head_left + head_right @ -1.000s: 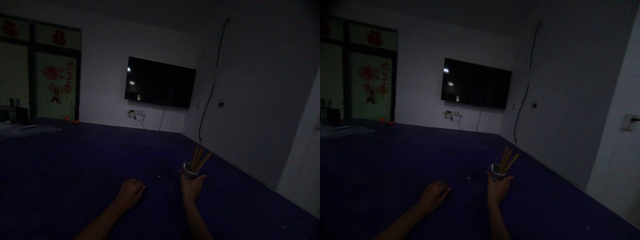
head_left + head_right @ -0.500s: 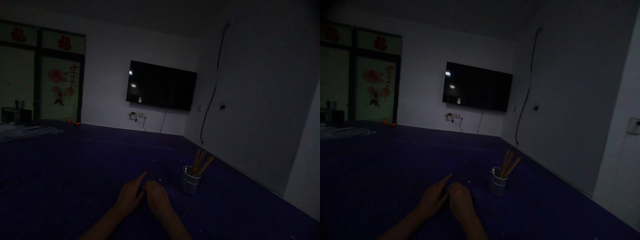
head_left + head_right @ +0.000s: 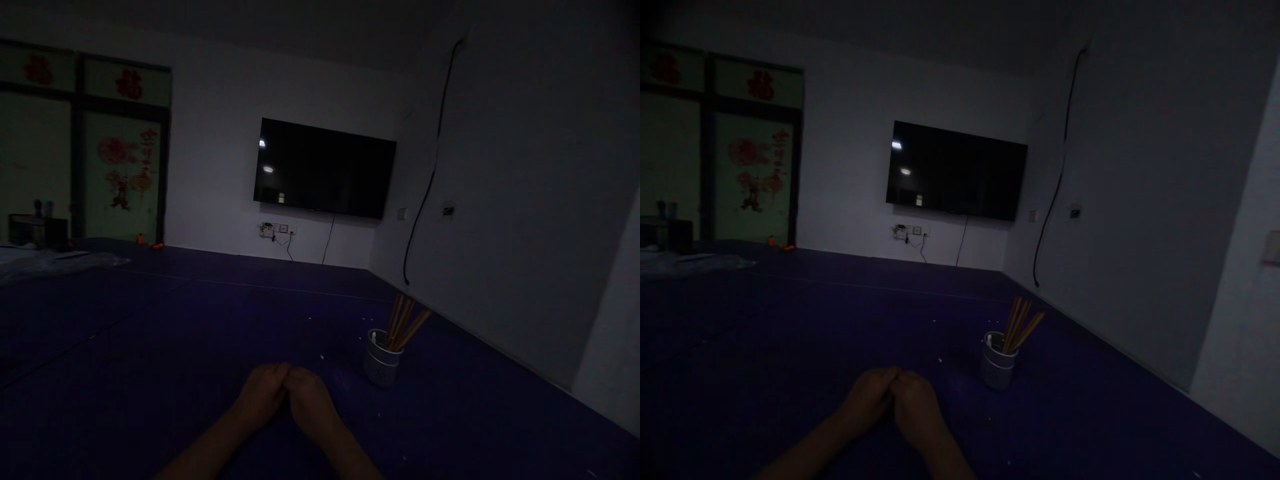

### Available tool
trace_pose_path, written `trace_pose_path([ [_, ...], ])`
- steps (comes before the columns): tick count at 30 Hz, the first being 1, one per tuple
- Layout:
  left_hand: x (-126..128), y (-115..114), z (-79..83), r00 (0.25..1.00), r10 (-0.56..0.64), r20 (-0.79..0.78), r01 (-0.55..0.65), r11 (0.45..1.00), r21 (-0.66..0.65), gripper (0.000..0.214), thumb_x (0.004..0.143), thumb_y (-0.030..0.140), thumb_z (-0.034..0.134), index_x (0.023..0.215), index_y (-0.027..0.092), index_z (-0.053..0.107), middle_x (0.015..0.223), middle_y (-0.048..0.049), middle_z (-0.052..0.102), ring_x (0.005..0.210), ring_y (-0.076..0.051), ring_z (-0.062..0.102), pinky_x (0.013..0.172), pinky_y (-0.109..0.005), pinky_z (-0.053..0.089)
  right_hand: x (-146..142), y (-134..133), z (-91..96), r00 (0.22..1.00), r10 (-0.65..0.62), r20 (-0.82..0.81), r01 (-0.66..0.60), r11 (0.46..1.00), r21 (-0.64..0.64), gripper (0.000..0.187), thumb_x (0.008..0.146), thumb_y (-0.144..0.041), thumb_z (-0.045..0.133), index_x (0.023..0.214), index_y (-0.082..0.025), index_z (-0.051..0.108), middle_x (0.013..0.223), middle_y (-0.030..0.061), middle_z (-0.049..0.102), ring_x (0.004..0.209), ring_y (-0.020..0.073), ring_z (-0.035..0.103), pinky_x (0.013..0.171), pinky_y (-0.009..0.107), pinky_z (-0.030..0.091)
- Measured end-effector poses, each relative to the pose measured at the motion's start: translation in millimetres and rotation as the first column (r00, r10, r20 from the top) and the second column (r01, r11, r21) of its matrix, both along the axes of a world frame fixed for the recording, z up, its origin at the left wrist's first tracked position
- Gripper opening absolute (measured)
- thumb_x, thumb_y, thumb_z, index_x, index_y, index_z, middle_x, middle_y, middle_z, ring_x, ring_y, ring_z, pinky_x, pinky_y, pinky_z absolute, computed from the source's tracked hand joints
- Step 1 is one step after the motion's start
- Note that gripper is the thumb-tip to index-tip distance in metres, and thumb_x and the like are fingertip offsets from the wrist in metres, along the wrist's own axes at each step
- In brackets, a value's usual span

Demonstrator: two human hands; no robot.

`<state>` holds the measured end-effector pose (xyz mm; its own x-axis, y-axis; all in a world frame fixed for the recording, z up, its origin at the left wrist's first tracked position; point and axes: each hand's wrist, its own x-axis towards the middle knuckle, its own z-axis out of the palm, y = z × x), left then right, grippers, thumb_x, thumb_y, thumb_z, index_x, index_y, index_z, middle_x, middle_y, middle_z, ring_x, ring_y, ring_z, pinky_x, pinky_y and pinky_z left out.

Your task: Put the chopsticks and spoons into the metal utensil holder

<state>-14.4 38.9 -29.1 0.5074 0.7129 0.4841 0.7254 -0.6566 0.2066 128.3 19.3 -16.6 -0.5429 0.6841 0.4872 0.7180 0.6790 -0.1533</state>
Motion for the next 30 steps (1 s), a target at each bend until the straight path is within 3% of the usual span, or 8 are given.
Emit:
trace_pose_path([
  [16,0.1,0.5,-1.0,0.999,0.015,-0.04,-0.015,1.0,-0.022,0.015,0.081,0.018,0.044,0.091,0.02,0.055,0.082,-0.0035,0.068,0.076,-0.018,0.063,0.066,-0.026,0.046,0.8,-0.6,0.7,0.999,-0.03,0.012,0.031,0.998,-0.05,0.035,0.078,-0.008,0.037,0.094,-0.018,0.067,0.093,0.0069,0.069,0.085,0.0179,0.061,0.077,0.027,0.046],
  [30,0.9,-4.2,2.5,0.999,0.007,-0.033,-0.008,1.0,-0.019,0.014,0.083,0.021,0.04,0.089,0.02,0.053,0.079,-0.0035,0.068,0.075,-0.019,0.063,0.066,-0.027,0.044,0.3,-2.1,1.5,1.0,-0.023,0.013,0.023,1.0,-0.017,0.035,0.078,-0.007,0.036,0.088,-0.019,0.067,0.09,0.0061,0.069,0.082,0.0164,0.062,0.075,0.026,0.045],
])
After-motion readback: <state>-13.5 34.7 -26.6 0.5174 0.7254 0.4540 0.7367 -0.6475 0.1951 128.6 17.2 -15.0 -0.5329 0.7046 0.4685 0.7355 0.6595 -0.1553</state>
